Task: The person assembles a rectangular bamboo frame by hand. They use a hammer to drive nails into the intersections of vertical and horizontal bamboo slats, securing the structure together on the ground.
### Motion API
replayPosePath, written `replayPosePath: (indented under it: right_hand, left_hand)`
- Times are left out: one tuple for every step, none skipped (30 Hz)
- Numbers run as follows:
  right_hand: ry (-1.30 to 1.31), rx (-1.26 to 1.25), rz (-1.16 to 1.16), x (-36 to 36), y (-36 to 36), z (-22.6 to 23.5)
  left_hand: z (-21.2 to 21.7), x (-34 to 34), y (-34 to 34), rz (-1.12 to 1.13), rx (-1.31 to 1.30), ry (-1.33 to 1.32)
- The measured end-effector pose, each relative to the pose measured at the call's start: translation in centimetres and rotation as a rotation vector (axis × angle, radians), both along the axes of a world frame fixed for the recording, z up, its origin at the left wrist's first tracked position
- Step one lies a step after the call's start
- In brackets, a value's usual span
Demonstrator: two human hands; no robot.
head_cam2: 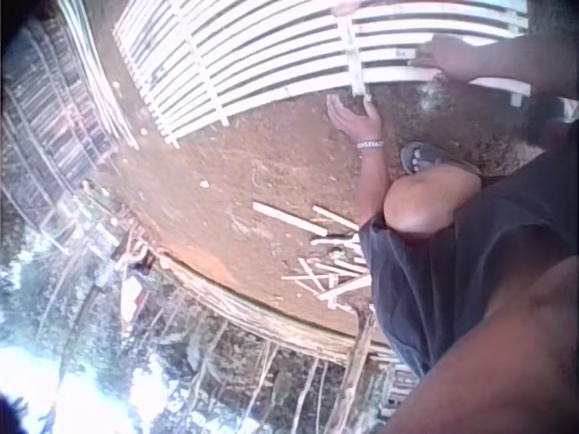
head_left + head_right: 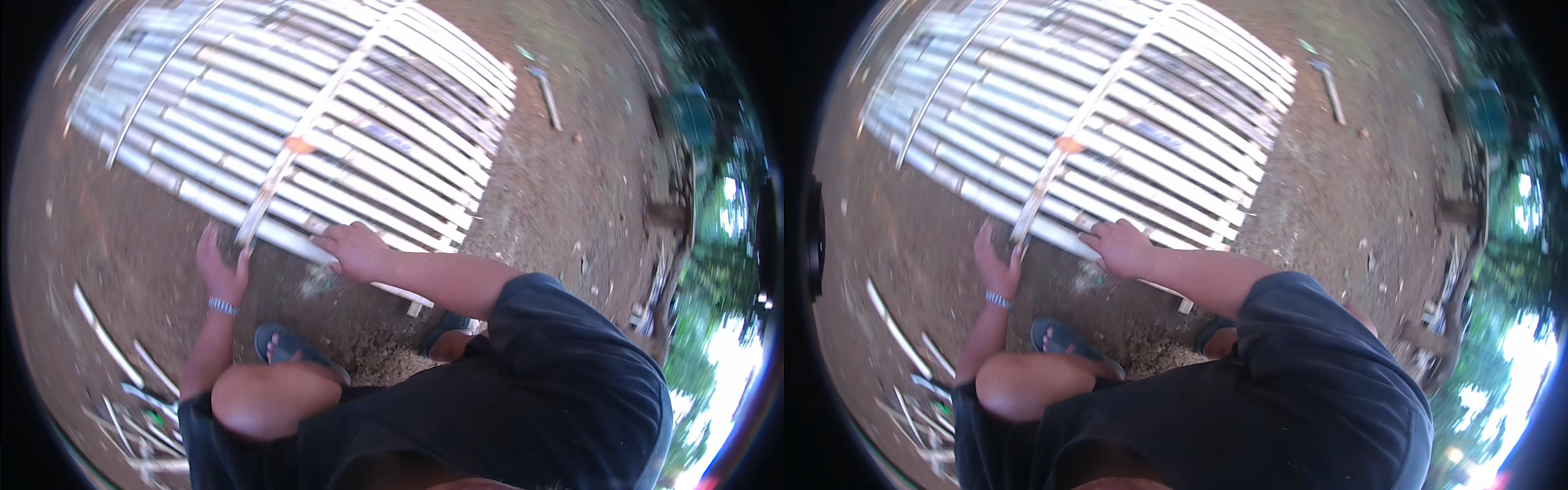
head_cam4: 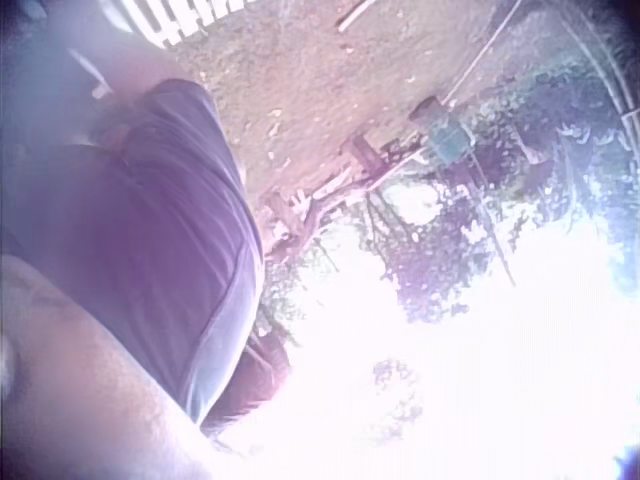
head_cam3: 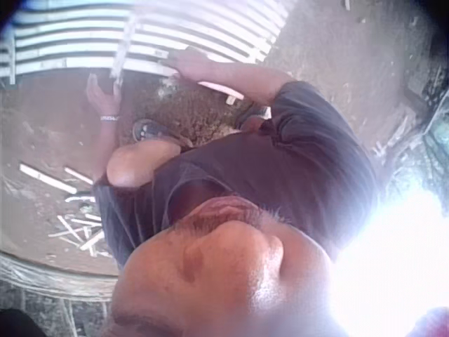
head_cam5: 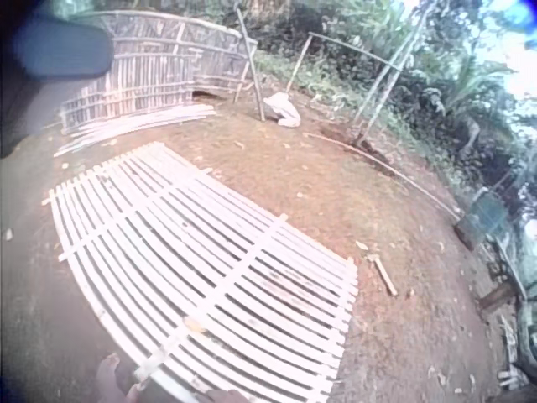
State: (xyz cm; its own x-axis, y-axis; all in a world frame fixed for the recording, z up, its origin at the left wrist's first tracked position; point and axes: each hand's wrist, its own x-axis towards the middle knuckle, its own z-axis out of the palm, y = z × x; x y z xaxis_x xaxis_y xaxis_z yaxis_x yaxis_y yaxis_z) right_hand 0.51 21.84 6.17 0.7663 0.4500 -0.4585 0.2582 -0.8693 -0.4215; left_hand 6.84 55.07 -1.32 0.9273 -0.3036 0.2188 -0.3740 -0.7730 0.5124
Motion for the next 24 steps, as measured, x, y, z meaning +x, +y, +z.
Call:
replayPosePath:
  right_hand:
    - [-0.024,0.052,-0.025,-0.5,-2.0,0.6]
    - [-0.046,0.059,-0.061,-1.2,-4.7,0.7]
    - [-0.068,0.072,-0.086,-1.8,-7.8,0.8]
    - [-0.004,0.050,-0.120,-2.0,-11.2,1.4]
    - [0.005,-0.013,-0.166,-2.9,-15.1,1.3]
    - [0.082,-0.144,-0.239,-2.8,-18.1,2.9]
    - [0.039,-0.232,-0.241,-3.7,-22.2,2.8]
    - [0.187,-0.309,-0.385,-3.6,-25.2,4.5]
    - [0.182,-0.391,-0.434,-4.7,-29.4,3.9]
    - [0.241,-0.503,-0.527,-5.5,-32.9,4.0]
    - [0.306,-0.602,-0.613,-6.4,-36.0,3.7]
    - [0.294,-0.609,-0.683,-7.2,-39.0,3.6]
    - [0.285,-0.626,-0.755,-7.8,-41.9,4.0]
    - [0.287,-0.618,-0.836,-8.4,-44.3,4.0]
    - [0.293,-0.613,-0.919,-8.9,-46.7,3.6]
    - [0.290,-0.603,-0.987,-9.4,-49.4,2.8]
    - [0.292,-0.588,-1.051,-9.8,-52.0,1.8]
    - [0.293,-0.563,-1.108,-9.8,-53.7,0.4]
    - [0.260,-0.569,-1.116,-10.0,-55.3,-0.8]
    - [0.234,-0.583,-1.125,-10.4,-56.8,-1.7]
    - [0.204,-0.593,-1.132,-10.5,-57.9,-2.6]
    - [0.177,-0.579,-1.138,-10.1,-59.0,-3.2]
    - [0.150,-0.576,-1.145,-9.6,-60.1,-3.4]
    - [0.122,-0.574,-1.151,-9.0,-61.2,-3.6]
  left_hand:
    - [0.6,0.1,-0.3,-0.044,0.004,-0.022]
    - [1.9,0.1,-1.1,-0.119,0.025,-0.012]
    - [3.4,0.4,-1.8,-0.184,0.054,-0.003]
    - [5.0,1.0,-2.9,-0.297,0.094,0.033]
    - [6.7,1.4,-4.2,-0.411,0.138,0.071]
    - [8.3,1.8,-5.3,-0.504,0.189,0.110]
    - [10.0,2.5,-7.6,-0.624,0.246,0.189]
    - [11.6,3.1,-10.0,-0.733,0.313,0.277]
    - [12.7,3.6,-12.8,-0.843,0.380,0.365]
    - [13.0,3.8,-16.1,-0.881,0.456,0.361]
    - [13.0,4.0,-19.3,-0.913,0.543,0.362]
    - [12.8,4.1,-22.6,-0.878,0.570,0.328]
    - [11.8,4.1,-26.1,-0.847,0.587,0.292]
    - [10.8,3.8,-29.7,-0.784,0.576,0.285]
    - [9.8,3.3,-33.2,-0.724,0.560,0.278]
    - [9.0,2.6,-36.9,-0.674,0.499,0.364]
    - [8.4,1.5,-40.3,-0.619,0.442,0.451]
    - [7.4,0.2,-43.0,-0.558,0.433,0.493]
    - [6.4,-1.4,-45.6,-0.499,0.417,0.534]
    - [5.9,-3.2,-47.9,-0.473,0.480,0.543]
    - [5.6,-4.6,-49.7,-0.441,0.545,0.548]
    - [5.4,-5.5,-50.4,-0.455,0.613,0.581]
    - [4.7,-6.0,-50.8,-0.475,0.680,0.607]
    - [4.3,-6.1,-50.9,-0.497,0.741,0.601]
